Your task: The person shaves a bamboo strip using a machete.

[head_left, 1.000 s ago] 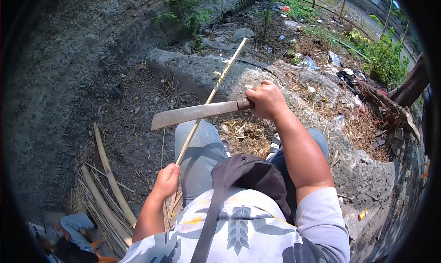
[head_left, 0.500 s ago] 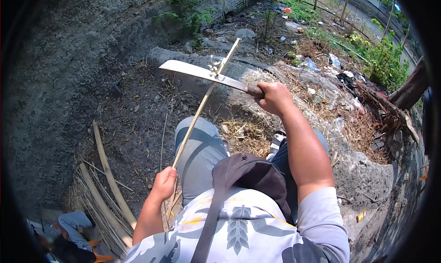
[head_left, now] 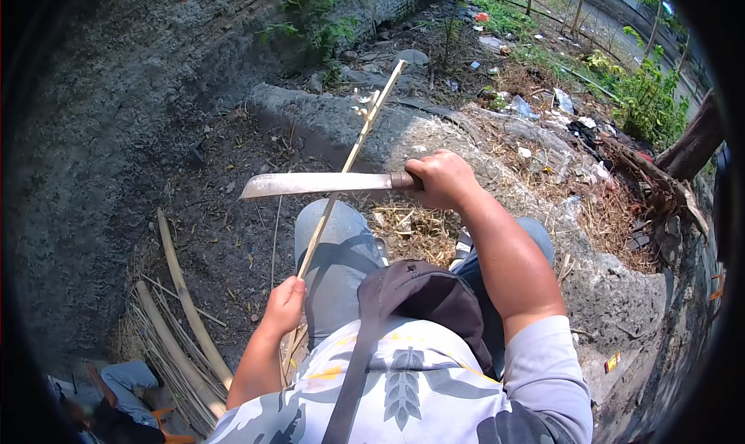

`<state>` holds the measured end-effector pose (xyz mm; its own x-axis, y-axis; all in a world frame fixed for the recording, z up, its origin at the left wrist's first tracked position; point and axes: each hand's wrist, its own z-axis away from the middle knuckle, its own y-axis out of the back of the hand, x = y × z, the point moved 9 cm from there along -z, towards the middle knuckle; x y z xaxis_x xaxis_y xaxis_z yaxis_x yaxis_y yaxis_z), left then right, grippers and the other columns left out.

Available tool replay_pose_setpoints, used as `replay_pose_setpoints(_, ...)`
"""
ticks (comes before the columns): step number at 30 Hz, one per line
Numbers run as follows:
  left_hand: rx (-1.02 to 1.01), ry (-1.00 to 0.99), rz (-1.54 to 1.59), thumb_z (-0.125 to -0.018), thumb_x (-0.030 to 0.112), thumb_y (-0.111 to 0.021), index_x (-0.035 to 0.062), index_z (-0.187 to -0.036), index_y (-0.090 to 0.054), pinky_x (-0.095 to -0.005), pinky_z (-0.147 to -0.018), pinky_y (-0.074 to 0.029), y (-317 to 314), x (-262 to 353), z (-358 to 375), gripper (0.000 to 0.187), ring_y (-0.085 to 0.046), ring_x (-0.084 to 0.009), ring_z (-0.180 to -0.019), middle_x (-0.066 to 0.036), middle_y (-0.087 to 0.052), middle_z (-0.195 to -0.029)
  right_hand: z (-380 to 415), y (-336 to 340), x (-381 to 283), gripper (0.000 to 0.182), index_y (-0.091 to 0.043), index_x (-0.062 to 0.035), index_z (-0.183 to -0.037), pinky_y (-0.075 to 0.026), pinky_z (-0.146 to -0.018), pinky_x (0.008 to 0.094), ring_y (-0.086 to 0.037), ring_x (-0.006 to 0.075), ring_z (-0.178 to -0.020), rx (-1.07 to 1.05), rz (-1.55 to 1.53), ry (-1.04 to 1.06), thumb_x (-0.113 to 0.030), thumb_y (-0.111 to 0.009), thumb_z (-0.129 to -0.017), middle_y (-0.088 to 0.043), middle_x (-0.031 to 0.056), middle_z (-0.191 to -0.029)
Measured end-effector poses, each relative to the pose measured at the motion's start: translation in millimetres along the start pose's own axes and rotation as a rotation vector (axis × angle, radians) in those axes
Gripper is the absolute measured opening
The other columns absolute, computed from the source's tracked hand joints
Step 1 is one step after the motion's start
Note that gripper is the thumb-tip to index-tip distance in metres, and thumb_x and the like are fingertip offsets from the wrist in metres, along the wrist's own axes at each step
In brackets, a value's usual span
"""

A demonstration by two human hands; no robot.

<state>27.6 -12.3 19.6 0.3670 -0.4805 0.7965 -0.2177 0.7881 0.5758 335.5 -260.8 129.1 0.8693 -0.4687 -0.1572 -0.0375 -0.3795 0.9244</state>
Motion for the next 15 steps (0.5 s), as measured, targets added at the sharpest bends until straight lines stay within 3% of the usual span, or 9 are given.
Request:
replay_pose_setpoints(4, -0.002, -0.04, -0.042, -0.113, 0.04, -0.049, 0.0011, -0.091, -0.061, -0.0343, -0.066, -0.046, -1, 18, -3, 0.046, -0.052, -0.0147, -0.071, -0.006, -0.057, -0.075, -3, -9, -27, 0.017, -0.066, -0.0175, -0.085, -0.053, -0.081, 0.0395, -0.073, 0.0289, -0.078, -0.058, 0.029, 0.165, -0.027, -0.078, -0.077, -0.071, 0.0058, -0.075)
replay_pose_setpoints(7, -0.056, -0.026, -0.112, -0.112, 0.04, -0.05, 0.0011, -0.089, -0.059, -0.0348, -0.065, -0.046, 11, 14, -4, 0.046, -0.051, -0.0147, -0.07, -0.006, -0.056, -0.073, 0, 3, 7, 0.016, -0.068, -0.016, -0.089, -0.055, -0.082, 0.0431, -0.073, 0.0306, -0.082, -0.03, 0.07, 0.069, -0.025, -0.076, -0.079, -0.073, 0.0086, -0.081)
replay_pose_setpoints(9, -0.057, -0.018, -0.14, -0.112, 0.038, -0.051, 0.0008, -0.087, -0.058, -0.0354, -0.064, -0.045, 28, 16, 5, 0.045, -0.049, -0.0145, -0.068, -0.005, -0.055, -0.071, 10, -6, 78, 0.017, -0.069, -0.0141, -0.094, -0.057, -0.084, 0.0481, -0.073, 0.034, -0.088, 0.013, 0.067, -0.293, -0.023, -0.075, -0.08, -0.075, 0.0123, -0.088)
replay_pose_setpoints(11, -0.015, -0.065, -0.161, -0.112, 0.037, -0.052, 0.001, -0.087, -0.059, -0.0347, -0.064, -0.045, 30, 49, 6, 0.044, -0.049, -0.0134, -0.068, -0.004, -0.054, -0.071, 17, -4, 95, 0.018, -0.07, -0.013, -0.096, -0.056, -0.084, 0.0519, -0.072, 0.0385, -0.091, 0.009, -0.01, -0.415, -0.022, -0.075, -0.081, -0.074, 0.0159, -0.092)
replay_pose_setpoints(15, -0.023, -0.046, -0.075, -0.112, 0.037, -0.052, 0.002, -0.089, -0.061, -0.0328, -0.064, -0.045, 26, 26, -8, 0.042, -0.051, -0.0115, -0.071, -0.003, -0.056, -0.073, 16, 10, 77, 0.019, -0.07, -0.0132, -0.097, -0.056, -0.083, 0.0544, -0.071, 0.0413, -0.094, 0.021, -0.021, -0.46, -0.023, -0.074, -0.082, -0.075, 0.0169, -0.096)
